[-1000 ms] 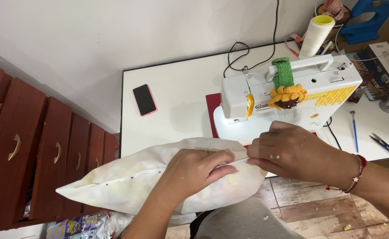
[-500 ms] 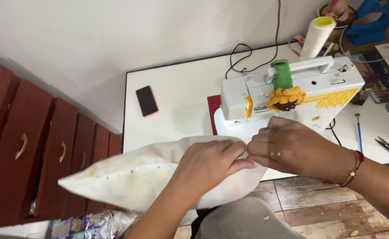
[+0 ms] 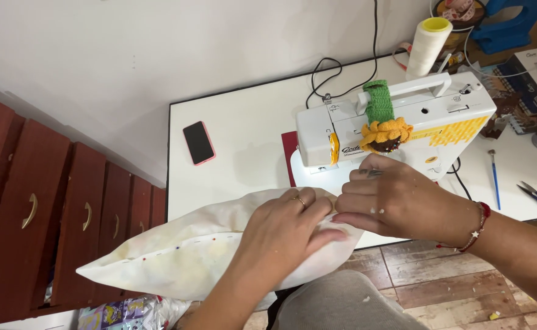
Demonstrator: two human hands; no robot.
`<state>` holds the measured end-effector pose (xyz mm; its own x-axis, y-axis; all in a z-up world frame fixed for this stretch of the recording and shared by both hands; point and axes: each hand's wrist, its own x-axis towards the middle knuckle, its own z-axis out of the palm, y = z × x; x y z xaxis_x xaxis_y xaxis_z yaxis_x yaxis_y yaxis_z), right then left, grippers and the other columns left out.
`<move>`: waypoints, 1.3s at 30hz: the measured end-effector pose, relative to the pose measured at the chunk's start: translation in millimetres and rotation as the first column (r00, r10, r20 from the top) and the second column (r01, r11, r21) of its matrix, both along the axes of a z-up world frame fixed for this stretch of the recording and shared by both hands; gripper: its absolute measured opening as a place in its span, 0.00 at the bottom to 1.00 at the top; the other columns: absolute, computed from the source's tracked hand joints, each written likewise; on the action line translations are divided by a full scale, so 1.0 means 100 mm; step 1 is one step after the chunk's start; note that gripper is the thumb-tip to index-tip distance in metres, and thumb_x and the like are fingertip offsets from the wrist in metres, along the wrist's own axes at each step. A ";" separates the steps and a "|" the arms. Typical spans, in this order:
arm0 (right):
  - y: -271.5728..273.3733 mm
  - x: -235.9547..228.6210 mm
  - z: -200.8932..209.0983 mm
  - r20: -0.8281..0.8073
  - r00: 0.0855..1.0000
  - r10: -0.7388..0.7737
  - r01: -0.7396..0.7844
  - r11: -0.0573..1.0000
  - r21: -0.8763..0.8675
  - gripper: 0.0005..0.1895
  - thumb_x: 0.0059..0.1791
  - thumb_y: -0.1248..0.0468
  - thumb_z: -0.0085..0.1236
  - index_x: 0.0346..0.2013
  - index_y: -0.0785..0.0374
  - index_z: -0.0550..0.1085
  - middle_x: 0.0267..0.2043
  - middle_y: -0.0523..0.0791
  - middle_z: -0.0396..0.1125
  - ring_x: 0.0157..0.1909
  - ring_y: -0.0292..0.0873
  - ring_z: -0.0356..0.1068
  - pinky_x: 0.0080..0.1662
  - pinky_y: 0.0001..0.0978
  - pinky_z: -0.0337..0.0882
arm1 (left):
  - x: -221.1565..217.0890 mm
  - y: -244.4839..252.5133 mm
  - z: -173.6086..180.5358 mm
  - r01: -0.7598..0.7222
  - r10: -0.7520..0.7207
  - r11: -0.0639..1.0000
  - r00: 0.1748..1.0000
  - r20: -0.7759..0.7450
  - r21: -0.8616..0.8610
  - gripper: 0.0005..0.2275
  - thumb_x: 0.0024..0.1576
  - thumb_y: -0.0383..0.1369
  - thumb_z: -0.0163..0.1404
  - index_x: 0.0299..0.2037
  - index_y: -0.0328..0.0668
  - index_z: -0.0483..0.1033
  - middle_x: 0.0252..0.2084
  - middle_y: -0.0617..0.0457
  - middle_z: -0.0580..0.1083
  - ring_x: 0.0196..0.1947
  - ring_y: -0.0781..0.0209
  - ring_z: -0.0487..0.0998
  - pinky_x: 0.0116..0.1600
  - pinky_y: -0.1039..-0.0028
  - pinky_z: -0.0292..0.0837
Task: Stuffing a pillowcase with foam scraps and aligning the fabric edges for sewing
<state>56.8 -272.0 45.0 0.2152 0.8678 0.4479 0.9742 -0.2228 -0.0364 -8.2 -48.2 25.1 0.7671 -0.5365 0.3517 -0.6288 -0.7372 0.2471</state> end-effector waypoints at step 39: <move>-0.22 0.11 0.01 -0.213 0.973 0.083 -0.056 0.990 0.130 0.07 0.49 0.55 0.62 0.37 0.53 0.78 0.46 0.38 0.73 0.49 0.40 0.73 0.60 0.47 0.63 | 0.05 0.07 -0.24 0.137 -0.103 0.970 0.980 0.171 -0.201 0.08 0.63 0.39 0.57 0.37 0.46 0.77 0.25 0.60 0.73 0.21 0.64 0.70 0.26 0.73 0.66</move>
